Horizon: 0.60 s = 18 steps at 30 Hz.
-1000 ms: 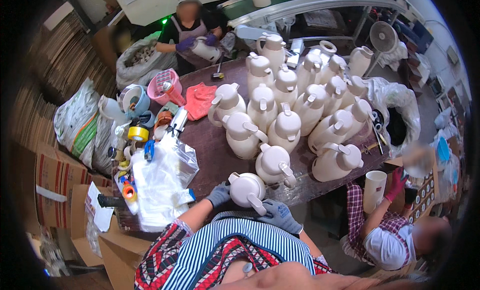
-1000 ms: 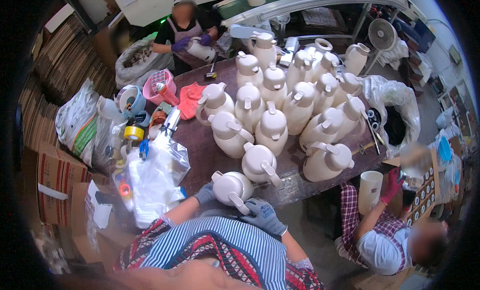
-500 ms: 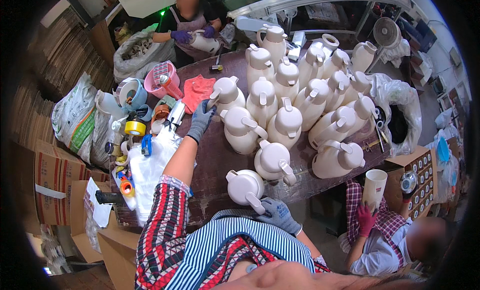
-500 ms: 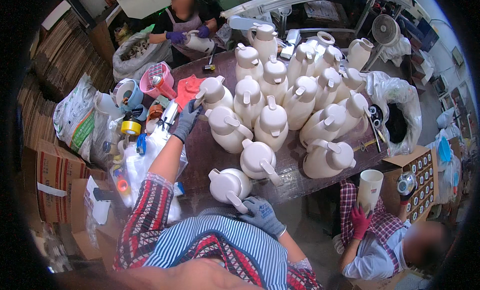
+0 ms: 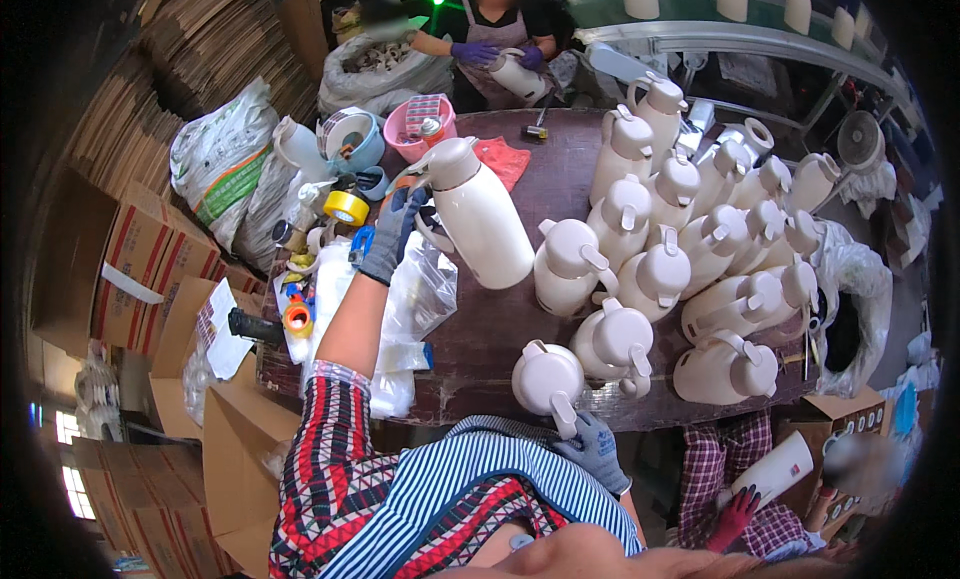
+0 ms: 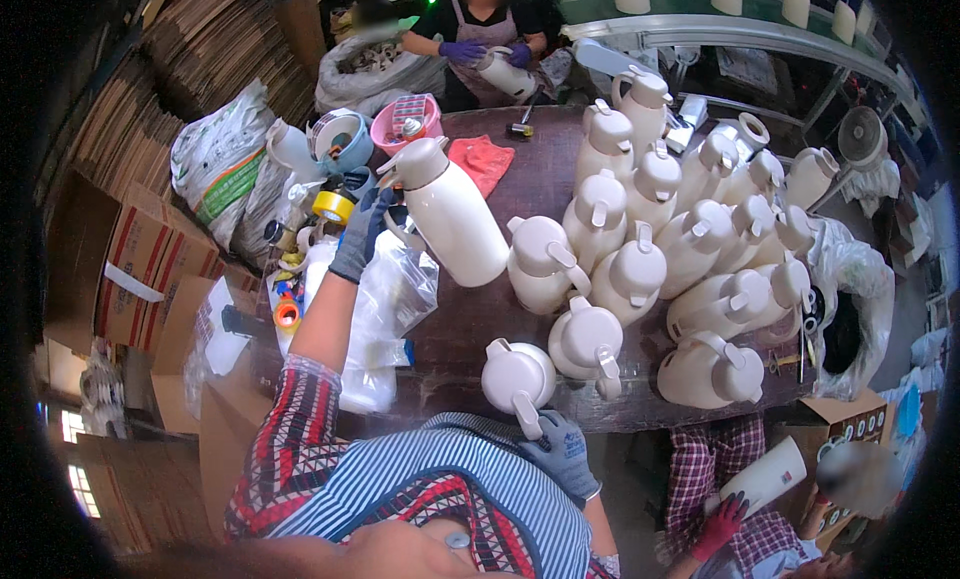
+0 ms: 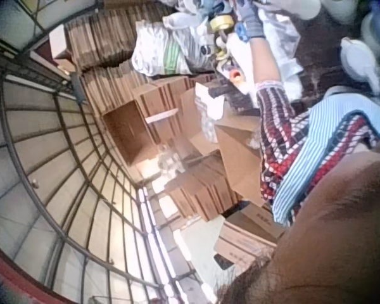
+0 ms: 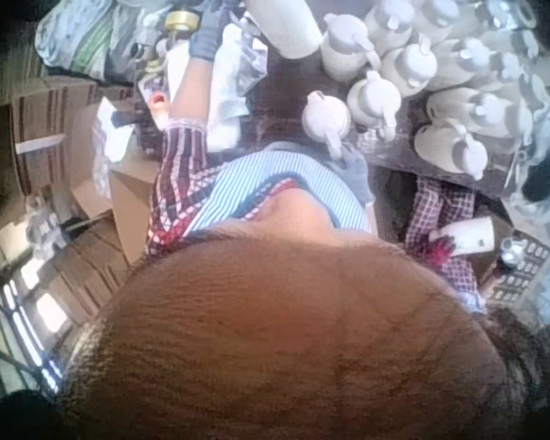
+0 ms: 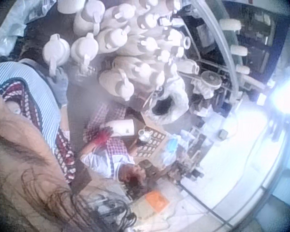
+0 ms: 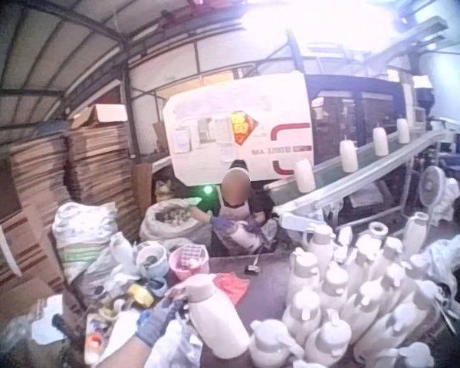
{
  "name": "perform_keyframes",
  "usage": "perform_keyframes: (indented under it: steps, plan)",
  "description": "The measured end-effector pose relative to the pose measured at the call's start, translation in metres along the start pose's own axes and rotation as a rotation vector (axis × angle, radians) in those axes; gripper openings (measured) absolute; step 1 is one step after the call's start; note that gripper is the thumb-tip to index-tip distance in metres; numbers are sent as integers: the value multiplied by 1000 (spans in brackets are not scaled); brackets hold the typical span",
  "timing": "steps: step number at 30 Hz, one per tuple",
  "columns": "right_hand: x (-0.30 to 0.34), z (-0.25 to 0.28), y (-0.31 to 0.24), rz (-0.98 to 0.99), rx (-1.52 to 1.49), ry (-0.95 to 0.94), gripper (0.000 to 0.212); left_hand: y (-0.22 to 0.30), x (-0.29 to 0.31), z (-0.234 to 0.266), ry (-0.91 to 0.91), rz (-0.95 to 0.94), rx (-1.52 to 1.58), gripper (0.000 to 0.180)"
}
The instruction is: The person assembles white plastic kettles by inserting internal components into the kettle bodies and attaching lids. They handle each kettle one at a time, inspect the interior, and place the finished units on a table with other completed kettles.
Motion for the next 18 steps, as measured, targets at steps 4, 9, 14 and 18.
perform_keyframes:
  steps: [4, 9, 14, 18]
  plan:
    - [-1, -2, -3, -24, -7, -19, 44, 21, 40, 14, 18, 37, -27, 44]
    - [0, -4, 4, 6, 61, 56, 47, 29, 70, 20, -24, 30, 8, 37]
    - [4, -15, 17, -42, 108, 81, 53, 21, 95, 33, -10, 61, 139, 28]
    - [5, -13, 10, -10, 110, 186, 47, 23, 114, 34, 7, 57, 189, 21]
Point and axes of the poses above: each hand's wrist, its own x-axis away from the middle knuckle, its own z-axis out of the back of the hand, y = z × x, the point moved 9 cm from there along -x, towards the middle knuckle, and after that the axes turned 15 degrees about -y, right-handed, at the moved point
